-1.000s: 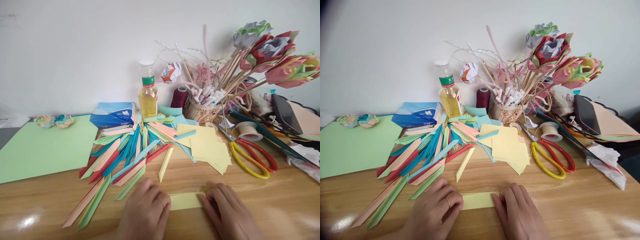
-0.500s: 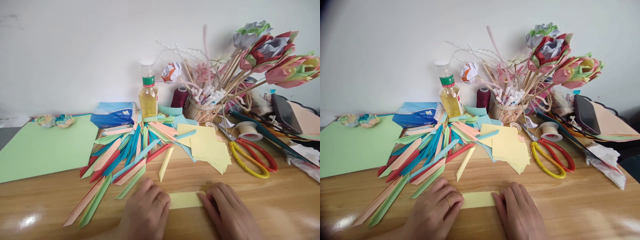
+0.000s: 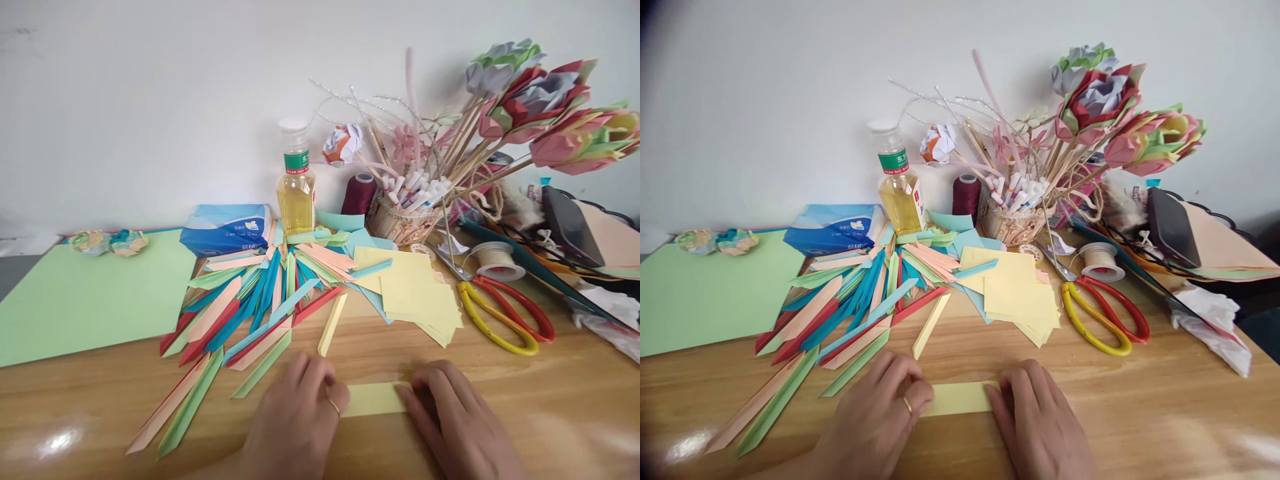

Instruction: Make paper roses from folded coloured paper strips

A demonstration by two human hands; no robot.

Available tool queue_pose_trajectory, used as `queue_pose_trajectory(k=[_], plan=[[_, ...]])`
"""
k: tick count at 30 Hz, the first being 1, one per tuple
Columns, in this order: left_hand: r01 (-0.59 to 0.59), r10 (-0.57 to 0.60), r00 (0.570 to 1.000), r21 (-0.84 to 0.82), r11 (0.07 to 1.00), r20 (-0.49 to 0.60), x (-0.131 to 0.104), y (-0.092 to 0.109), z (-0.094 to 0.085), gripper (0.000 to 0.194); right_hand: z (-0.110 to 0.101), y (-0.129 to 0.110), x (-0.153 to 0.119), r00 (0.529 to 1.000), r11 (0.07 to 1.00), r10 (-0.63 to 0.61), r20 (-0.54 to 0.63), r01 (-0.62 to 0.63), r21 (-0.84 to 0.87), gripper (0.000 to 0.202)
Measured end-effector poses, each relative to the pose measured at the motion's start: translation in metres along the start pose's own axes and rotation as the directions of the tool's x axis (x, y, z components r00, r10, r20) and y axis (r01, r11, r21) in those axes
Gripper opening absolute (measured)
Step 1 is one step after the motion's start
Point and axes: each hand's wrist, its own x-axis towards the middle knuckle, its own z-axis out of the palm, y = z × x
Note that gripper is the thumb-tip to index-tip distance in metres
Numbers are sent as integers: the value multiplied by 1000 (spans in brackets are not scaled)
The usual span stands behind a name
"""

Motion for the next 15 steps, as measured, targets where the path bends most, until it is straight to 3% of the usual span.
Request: queue_pose_trajectory(k=[4,10,13,15], plan=[[-128,133,990,96,987,-53,2,2,3,21,-1,-2,1,1000,1000,-14,-20,14,3,24],[-138,146,989,163,977,-36,-2,1,10,22,3,9,1,988,995,-68,-140,56,-87,28],[-165,166,986,168,972,9,-6,-1,11,26,-2,15,-6,964,979,-177,-199,153,-133,27],[-193,193,981,179,965,16,-7,-2,11,29,-7,14,-13,927,944,-322,-193,300,-135,31]])
